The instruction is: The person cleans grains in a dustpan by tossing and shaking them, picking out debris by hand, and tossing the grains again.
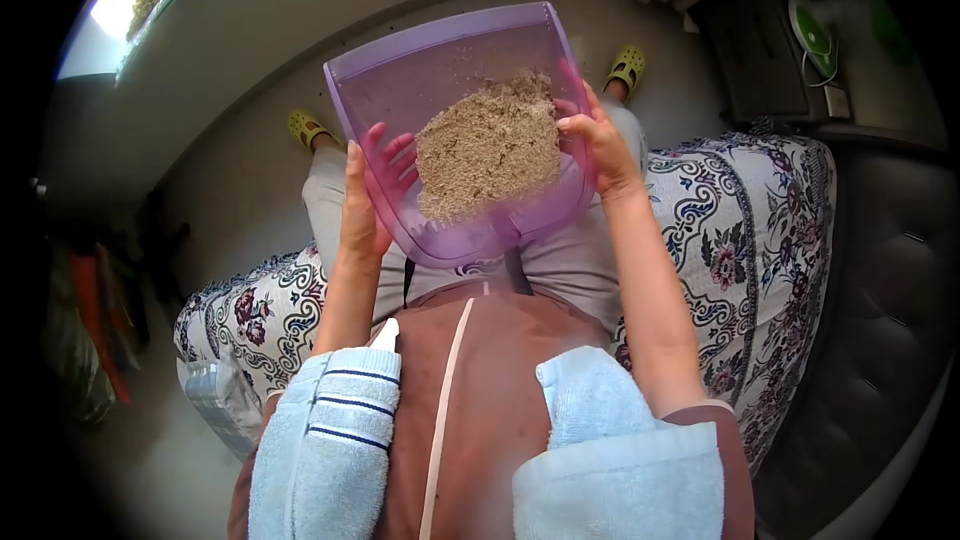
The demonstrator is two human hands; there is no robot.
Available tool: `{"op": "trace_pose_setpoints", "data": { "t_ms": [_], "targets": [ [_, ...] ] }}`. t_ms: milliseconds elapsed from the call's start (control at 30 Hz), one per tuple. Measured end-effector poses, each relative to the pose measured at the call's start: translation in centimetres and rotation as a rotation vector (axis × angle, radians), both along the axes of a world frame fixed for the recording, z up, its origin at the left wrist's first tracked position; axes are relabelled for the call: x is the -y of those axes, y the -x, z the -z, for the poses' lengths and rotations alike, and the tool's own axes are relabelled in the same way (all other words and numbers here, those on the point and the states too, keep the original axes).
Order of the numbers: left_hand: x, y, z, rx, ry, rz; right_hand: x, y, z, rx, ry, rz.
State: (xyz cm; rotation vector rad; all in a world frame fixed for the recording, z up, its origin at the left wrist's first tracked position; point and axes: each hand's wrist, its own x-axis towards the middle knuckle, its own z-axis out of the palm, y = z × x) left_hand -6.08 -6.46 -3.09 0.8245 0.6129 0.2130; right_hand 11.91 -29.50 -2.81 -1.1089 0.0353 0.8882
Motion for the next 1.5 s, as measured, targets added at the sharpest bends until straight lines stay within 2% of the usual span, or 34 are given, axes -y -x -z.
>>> {"op": "trace_pose_setpoints", "data": {
  "t_ms": [67,133,200,233,300,333,400,433,500,567,633,667,733,833,867,967,1067,1100,1167,1233,1333,1433,1500],
  "targets": [
    [-1.4,-0.2,0.2,-0.129,0.028,-0.072,-2.4,1.6,-1.3,0.074,0.093,0.046],
    [-5.2,0.1,1.7,-0.095,0.194,0.007,-5.2,4.2,-2.2,0.215,0.148,0.091],
    [-6.3,0.3,1.5,-0.079,0.256,0.032,-5.3,3.4,-2.6,0.163,0.197,0.055],
    [-5.3,-0.6,0.5,-0.100,0.082,-0.046,-5.2,2.5,-2.7,0.141,0.217,0.040],
    [-0.9,-2.8,-1.4,-0.151,-0.257,-0.184,-2.7,-0.6,-1.1,0.029,0.085,-0.047],
    [1.0,-3.2,-1.7,-0.083,-0.151,-0.170,-1.4,-1.7,0.2,-0.001,0.012,-0.065],
    [1.1,-2.9,-1.7,-0.104,-0.106,-0.185,-0.7,-2.2,0.3,-0.034,-0.076,-0.092],
    [0.9,-2.6,-1.6,-0.121,-0.081,-0.196,-1.6,-1.4,-0.5,0.048,0.009,-0.044],
    [-3.6,-1.2,0.2,-0.178,0.123,-0.094,-4.8,2.0,-2.0,0.201,0.183,0.049],
    [-6.9,0.0,2.5,-0.185,0.277,0.011,-6.2,3.8,-2.1,0.188,0.189,0.085],
    [-7.0,0.0,2.5,-0.254,0.202,0.004,-6.8,4.0,-1.4,0.161,0.218,0.053],
    [-5.4,-0.8,1.7,-0.316,0.117,-0.021,-5.7,2.2,-1.3,0.024,0.358,0.006],
    [-0.5,-2.9,-0.3,-0.381,-0.120,-0.136,-2.6,-1.3,0.0,-0.039,0.209,-0.074],
    [4.6,-3.4,-1.7,-0.112,-0.051,-0.249,-0.8,-2.9,2.2,-0.038,0.064,-0.129],
    [3.8,-3.0,-1.4,-0.153,-0.016,-0.227,-0.2,-3.0,2.7,-0.029,0.035,-0.141],
    [-4.0,0.1,0.6,-0.224,0.130,-0.136,-4.4,2.1,2.0,0.172,0.248,0.050],
    [-7.3,0.6,2.3,-0.195,0.231,-0.016,-7.6,6.0,-0.4,0.275,0.177,0.084],
    [-7.7,0.7,2.4,-0.188,0.238,0.018,-7.3,5.0,-0.9,0.204,0.227,0.042],
    [-3.2,-1.9,0.7,-0.169,0.079,-0.087,-4.5,0.9,-1.3,0.061,0.320,-0.033],
    [1.9,-3.9,-1.5,-0.132,-0.102,-0.226,-1.9,-1.9,0.2,0.005,0.151,-0.076],
    [2.8,-3.0,-1.0,-0.207,-0.087,-0.236,-0.9,-2.2,1.2,0.020,0.083,-0.078],
    [-5.6,-0.1,1.8,-0.183,0.184,-0.033,-5.2,3.3,0.7,0.288,0.246,0.066],
    [-7.3,0.2,2.1,-0.202,0.230,0.023,-6.5,5.0,0.2,0.246,0.230,0.086]
  ]
}}
